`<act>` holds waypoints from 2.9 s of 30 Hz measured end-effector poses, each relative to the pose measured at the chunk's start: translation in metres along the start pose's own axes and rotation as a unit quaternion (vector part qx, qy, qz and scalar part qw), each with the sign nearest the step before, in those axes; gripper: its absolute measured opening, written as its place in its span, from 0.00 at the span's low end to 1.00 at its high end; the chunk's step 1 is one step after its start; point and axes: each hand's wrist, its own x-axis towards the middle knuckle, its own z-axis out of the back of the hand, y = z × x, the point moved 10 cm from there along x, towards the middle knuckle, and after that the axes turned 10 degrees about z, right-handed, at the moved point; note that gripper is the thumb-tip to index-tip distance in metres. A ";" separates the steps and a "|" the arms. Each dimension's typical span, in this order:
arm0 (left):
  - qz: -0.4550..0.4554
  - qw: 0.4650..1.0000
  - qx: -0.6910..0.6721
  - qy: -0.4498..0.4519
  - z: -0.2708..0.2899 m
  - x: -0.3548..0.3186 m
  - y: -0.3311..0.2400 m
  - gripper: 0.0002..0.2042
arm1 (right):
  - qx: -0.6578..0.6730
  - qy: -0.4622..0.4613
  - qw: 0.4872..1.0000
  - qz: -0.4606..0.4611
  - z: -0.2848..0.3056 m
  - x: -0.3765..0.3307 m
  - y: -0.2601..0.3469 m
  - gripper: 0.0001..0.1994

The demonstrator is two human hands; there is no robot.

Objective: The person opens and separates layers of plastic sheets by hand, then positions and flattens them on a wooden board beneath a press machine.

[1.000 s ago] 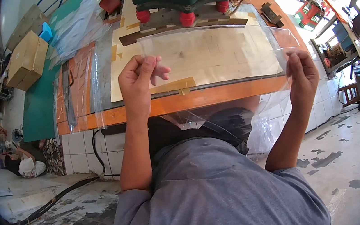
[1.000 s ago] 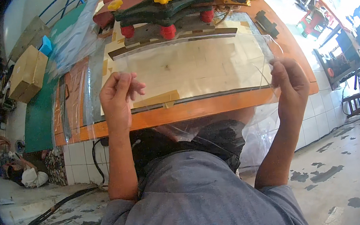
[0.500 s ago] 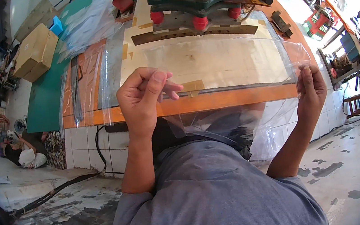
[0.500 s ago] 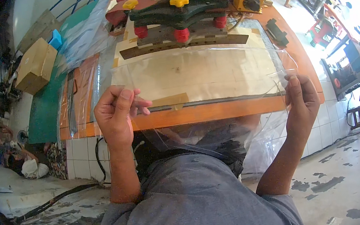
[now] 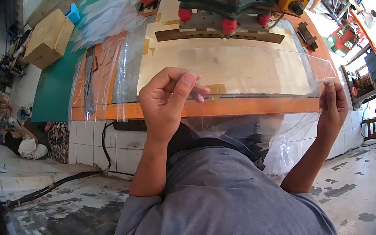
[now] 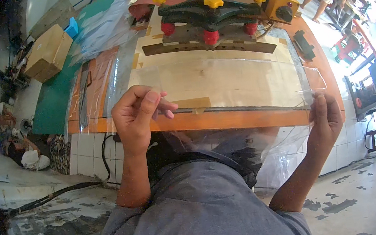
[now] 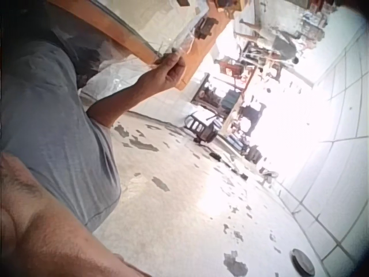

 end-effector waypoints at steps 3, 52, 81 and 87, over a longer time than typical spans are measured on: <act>0.033 0.998 -0.031 0.053 -0.001 0.000 0.017 0.08 | 0.004 -0.015 1.000 0.013 0.003 -0.002 0.010 0.10; 0.201 0.816 -0.501 0.206 -0.050 -0.030 0.054 0.51 | 0.125 0.127 0.969 0.172 -0.056 -0.027 0.064 0.11; 0.007 0.857 -0.505 0.102 -0.005 -0.015 0.024 0.11 | 0.069 0.152 0.979 0.119 -0.073 -0.038 0.046 0.10; -0.013 0.842 -0.522 0.134 0.000 -0.017 0.021 0.12 | 0.061 0.151 0.979 0.120 -0.073 -0.037 0.047 0.08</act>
